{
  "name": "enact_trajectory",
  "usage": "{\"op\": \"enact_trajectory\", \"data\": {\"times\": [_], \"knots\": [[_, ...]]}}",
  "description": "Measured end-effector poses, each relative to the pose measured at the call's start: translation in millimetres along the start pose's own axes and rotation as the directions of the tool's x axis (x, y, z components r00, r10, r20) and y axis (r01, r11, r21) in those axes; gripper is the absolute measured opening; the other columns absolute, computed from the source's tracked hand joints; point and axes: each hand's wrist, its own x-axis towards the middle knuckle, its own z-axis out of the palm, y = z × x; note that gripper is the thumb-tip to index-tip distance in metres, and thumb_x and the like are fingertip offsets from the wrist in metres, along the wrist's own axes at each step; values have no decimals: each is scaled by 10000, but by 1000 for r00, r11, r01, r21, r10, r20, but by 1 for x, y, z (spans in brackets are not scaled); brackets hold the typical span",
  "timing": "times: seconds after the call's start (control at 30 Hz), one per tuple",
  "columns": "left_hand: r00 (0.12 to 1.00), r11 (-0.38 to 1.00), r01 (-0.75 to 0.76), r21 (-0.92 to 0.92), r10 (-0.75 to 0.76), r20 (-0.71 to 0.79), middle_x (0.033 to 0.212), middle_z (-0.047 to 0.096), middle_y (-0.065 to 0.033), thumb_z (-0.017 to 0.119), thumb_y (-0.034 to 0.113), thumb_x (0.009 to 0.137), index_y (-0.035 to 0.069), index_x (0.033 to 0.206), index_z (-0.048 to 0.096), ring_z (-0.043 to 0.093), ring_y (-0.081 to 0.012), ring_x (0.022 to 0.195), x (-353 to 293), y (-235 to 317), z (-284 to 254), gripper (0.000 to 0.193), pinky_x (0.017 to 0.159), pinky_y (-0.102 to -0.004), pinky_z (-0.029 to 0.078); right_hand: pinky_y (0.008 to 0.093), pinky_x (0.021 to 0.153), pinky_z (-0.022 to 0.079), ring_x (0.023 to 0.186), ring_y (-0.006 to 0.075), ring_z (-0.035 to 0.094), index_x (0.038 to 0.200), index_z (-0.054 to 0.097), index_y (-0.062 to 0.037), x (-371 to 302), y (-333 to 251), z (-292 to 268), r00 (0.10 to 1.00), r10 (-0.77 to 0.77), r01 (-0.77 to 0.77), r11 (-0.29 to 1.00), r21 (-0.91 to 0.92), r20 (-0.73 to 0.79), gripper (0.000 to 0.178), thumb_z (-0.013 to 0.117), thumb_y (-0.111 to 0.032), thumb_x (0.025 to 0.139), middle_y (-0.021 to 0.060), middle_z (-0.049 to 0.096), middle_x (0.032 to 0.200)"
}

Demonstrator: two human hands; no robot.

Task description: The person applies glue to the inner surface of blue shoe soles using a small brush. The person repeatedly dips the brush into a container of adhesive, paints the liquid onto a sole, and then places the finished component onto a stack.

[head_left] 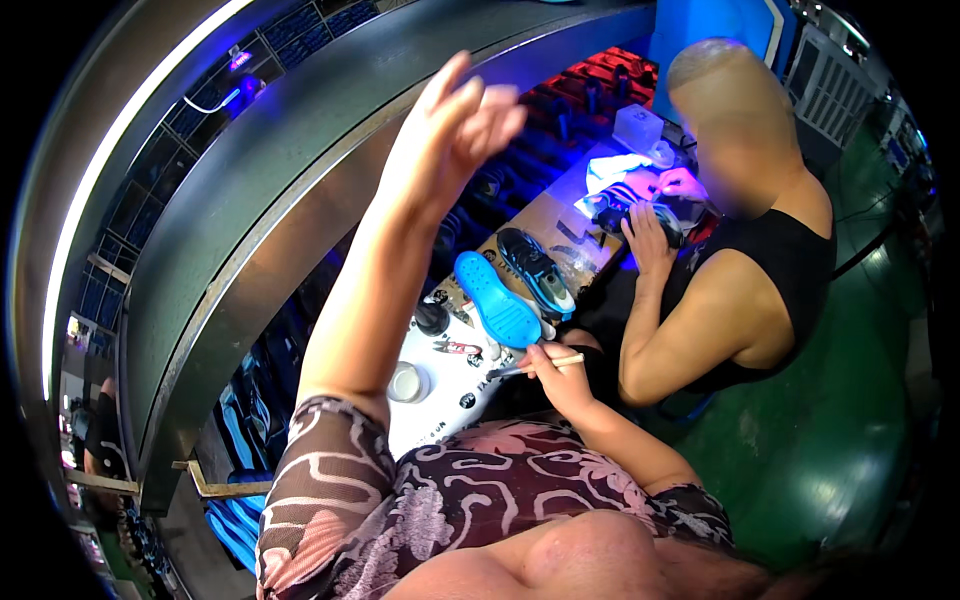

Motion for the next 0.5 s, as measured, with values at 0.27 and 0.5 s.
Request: {"op": "enact_trajectory", "data": {"times": [0.27,0.5], "knots": [[830,394,488,778,64,-553,968,628,-63,634,114,858,-12,1066,600,597,-135,879,-334,11,-207,246,805,-257,475,246,552,441,581,105,557,777,665,12,-1,15,27,995,11,-14,999,30,98,300,535,-205,939,56,616,649],[373,-295,912,285,307,-876,1089,564,-283,713,245,731,-48,1219,444,531,-419,1048,-619,30,-243,629,909,-435,421,245,566,448,609,100,562,772,665,6,8,8,63,962,82,-109,990,89,261,308,541,-224,936,48,631,676]]}}
